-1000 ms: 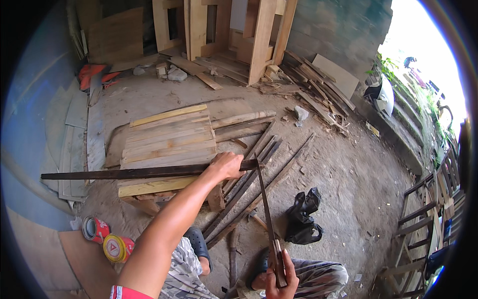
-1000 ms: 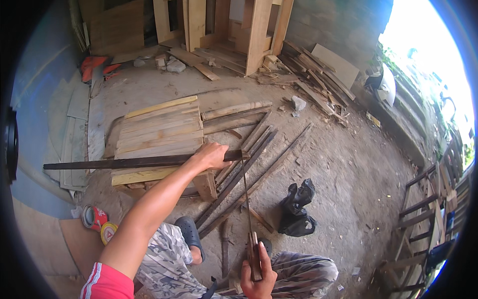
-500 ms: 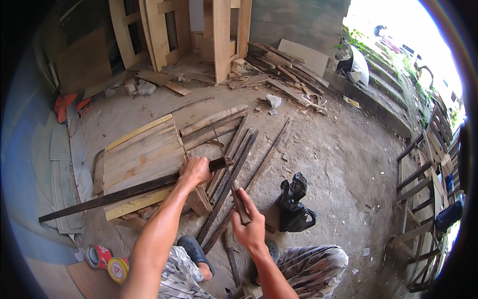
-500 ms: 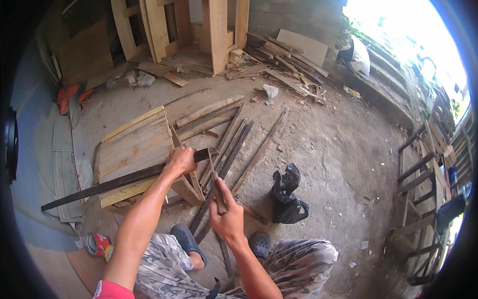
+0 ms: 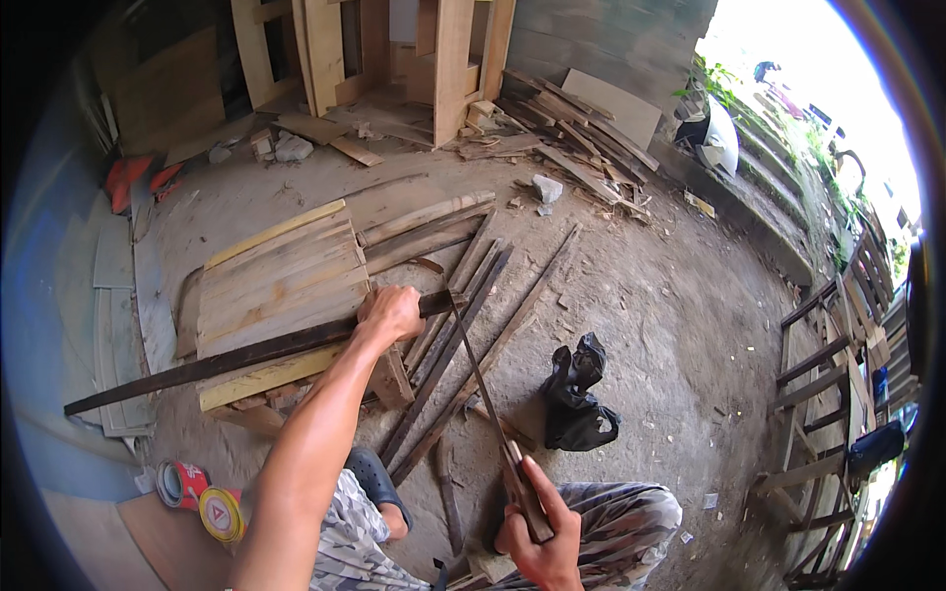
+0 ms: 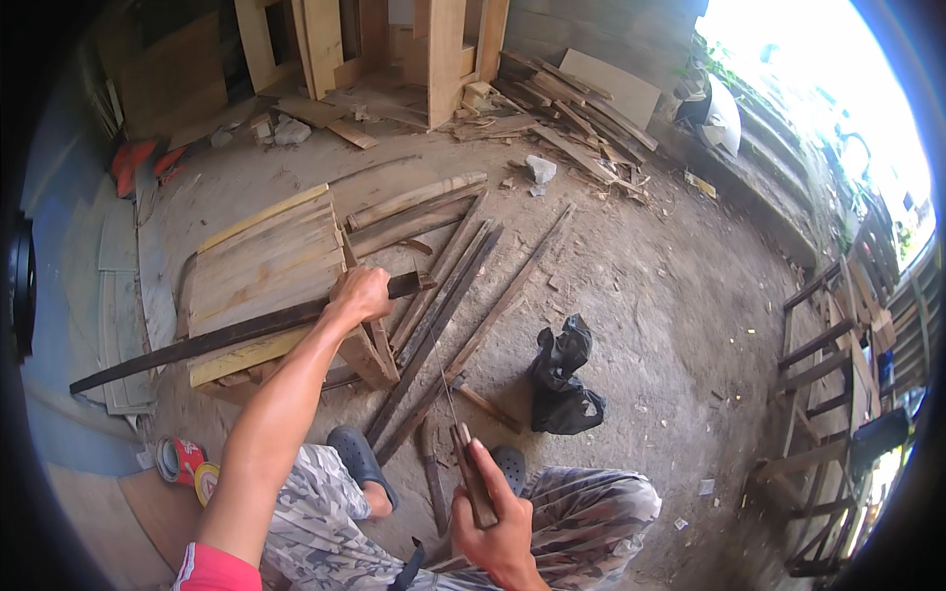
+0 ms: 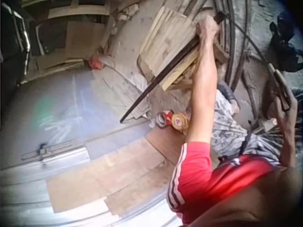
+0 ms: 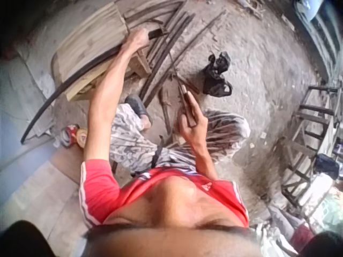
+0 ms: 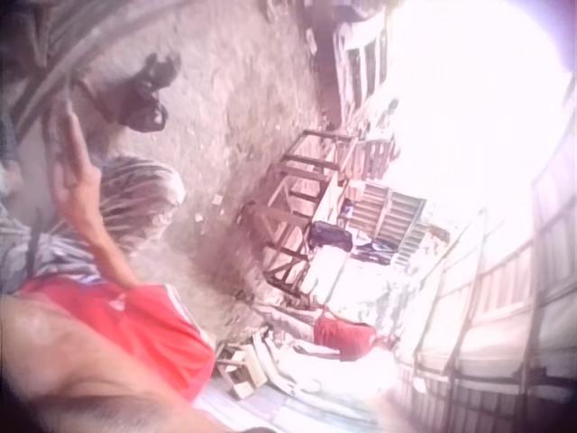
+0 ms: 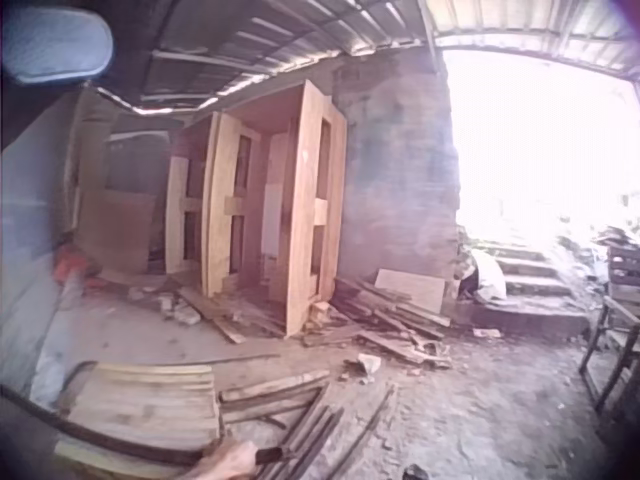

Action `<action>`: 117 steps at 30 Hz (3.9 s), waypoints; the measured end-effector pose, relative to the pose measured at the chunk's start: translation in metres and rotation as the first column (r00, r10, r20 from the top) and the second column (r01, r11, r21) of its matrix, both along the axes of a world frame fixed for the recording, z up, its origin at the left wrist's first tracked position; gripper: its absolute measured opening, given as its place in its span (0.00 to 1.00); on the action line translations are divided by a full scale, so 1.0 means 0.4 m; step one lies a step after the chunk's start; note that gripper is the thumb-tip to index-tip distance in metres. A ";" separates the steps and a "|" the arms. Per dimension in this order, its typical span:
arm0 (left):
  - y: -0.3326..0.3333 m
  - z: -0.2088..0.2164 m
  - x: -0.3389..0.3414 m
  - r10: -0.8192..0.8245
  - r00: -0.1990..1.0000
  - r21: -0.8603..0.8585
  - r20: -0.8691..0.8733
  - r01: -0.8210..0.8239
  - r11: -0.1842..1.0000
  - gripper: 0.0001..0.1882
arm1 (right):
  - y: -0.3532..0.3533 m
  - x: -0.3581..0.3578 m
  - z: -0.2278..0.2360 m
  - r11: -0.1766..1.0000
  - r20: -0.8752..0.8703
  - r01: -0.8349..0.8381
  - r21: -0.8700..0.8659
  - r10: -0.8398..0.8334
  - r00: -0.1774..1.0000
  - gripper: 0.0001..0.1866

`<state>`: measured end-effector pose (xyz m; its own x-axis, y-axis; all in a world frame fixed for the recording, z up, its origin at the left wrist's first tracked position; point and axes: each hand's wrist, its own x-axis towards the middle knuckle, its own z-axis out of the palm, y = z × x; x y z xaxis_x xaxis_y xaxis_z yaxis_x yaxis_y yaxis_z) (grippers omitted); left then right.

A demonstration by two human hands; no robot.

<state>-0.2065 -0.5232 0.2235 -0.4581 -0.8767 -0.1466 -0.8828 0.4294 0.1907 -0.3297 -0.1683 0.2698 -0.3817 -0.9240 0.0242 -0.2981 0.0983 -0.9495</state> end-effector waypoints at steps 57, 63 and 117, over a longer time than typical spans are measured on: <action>-0.011 -0.025 0.007 0.064 0.998 0.034 -0.026 -0.063 0.997 0.10 | 0.040 -0.006 -0.066 0.996 -0.167 -0.042 -0.073 0.029 0.985 0.31; -0.020 -0.019 0.004 0.059 0.998 -0.020 0.021 -0.058 0.998 0.16 | -0.286 -0.024 -0.033 0.982 -0.161 -0.063 -0.176 0.035 0.986 0.31; -0.038 -0.050 0.017 0.087 0.996 -0.026 -0.030 -0.088 0.996 0.13 | -0.136 -0.009 -0.009 1.000 0.059 -0.001 -0.011 0.001 0.998 0.31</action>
